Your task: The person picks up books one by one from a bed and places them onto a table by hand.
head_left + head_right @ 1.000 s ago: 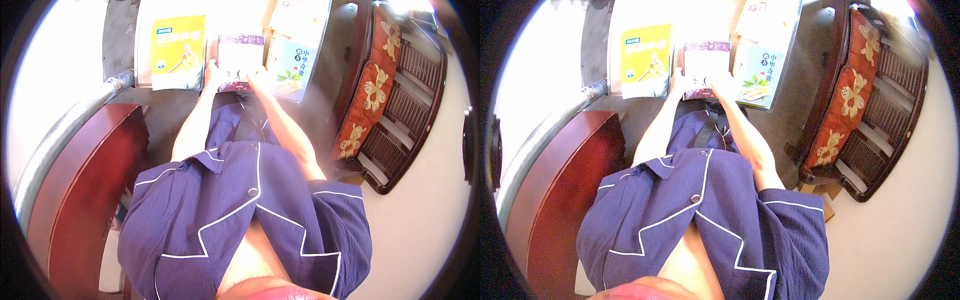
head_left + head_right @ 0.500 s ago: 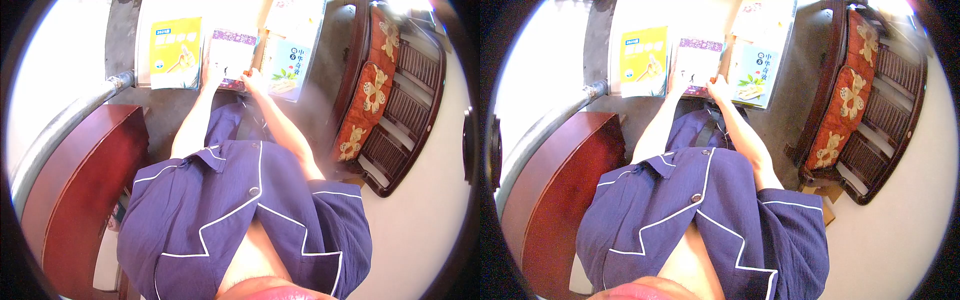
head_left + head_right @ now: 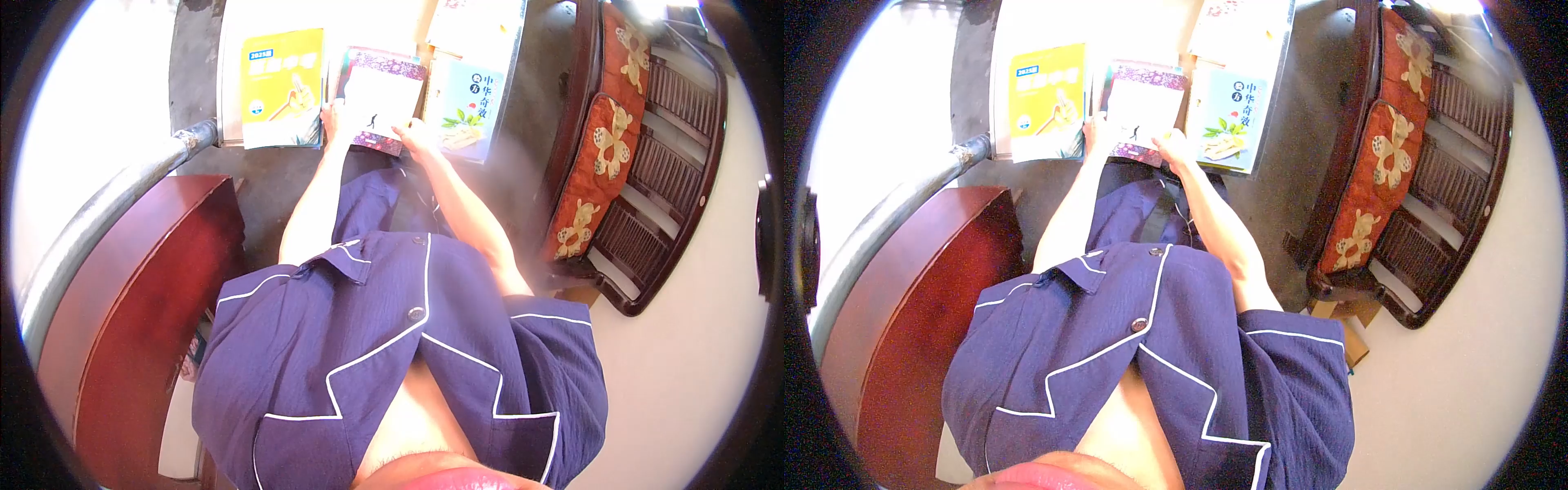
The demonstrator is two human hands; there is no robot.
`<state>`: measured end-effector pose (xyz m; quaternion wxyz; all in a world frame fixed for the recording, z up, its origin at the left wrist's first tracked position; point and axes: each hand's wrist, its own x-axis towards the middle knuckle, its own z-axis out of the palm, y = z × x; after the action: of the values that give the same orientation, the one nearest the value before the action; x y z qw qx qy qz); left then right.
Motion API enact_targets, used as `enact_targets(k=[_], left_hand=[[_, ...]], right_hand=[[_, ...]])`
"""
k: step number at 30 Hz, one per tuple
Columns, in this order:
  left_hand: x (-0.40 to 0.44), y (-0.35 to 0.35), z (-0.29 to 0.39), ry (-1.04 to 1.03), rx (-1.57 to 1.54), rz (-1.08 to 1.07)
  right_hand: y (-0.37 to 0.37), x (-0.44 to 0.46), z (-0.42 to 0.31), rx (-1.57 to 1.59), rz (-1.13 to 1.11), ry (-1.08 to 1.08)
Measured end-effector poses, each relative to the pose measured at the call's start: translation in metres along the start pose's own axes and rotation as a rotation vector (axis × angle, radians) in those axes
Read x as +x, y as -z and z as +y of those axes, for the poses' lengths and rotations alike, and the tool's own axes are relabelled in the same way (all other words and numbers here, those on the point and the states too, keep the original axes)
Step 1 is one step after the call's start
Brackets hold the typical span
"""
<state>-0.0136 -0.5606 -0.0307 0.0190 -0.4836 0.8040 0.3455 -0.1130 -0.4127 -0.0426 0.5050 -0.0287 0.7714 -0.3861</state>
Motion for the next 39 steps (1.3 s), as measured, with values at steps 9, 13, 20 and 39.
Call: enact_targets(k=[9,13,20,39], left_hand=[[0.014,-0.033,-0.028,0.215,-0.259,0.165],[-0.002,-0.043,-0.001,0.225,-0.463,0.252],[-0.013,-0.098,0.073,0.121,-0.470,0.198],[-0.045,-0.128,0.119,0.078,-0.161,0.247]], right_hand=[[0.028,0.010,0.006,0.046,0.016,0.318],[0.057,0.015,0.006,0.183,-0.028,0.420],[0.149,0.001,0.030,0.245,0.041,0.383],[0.201,0.002,0.062,-0.427,0.322,0.590]])
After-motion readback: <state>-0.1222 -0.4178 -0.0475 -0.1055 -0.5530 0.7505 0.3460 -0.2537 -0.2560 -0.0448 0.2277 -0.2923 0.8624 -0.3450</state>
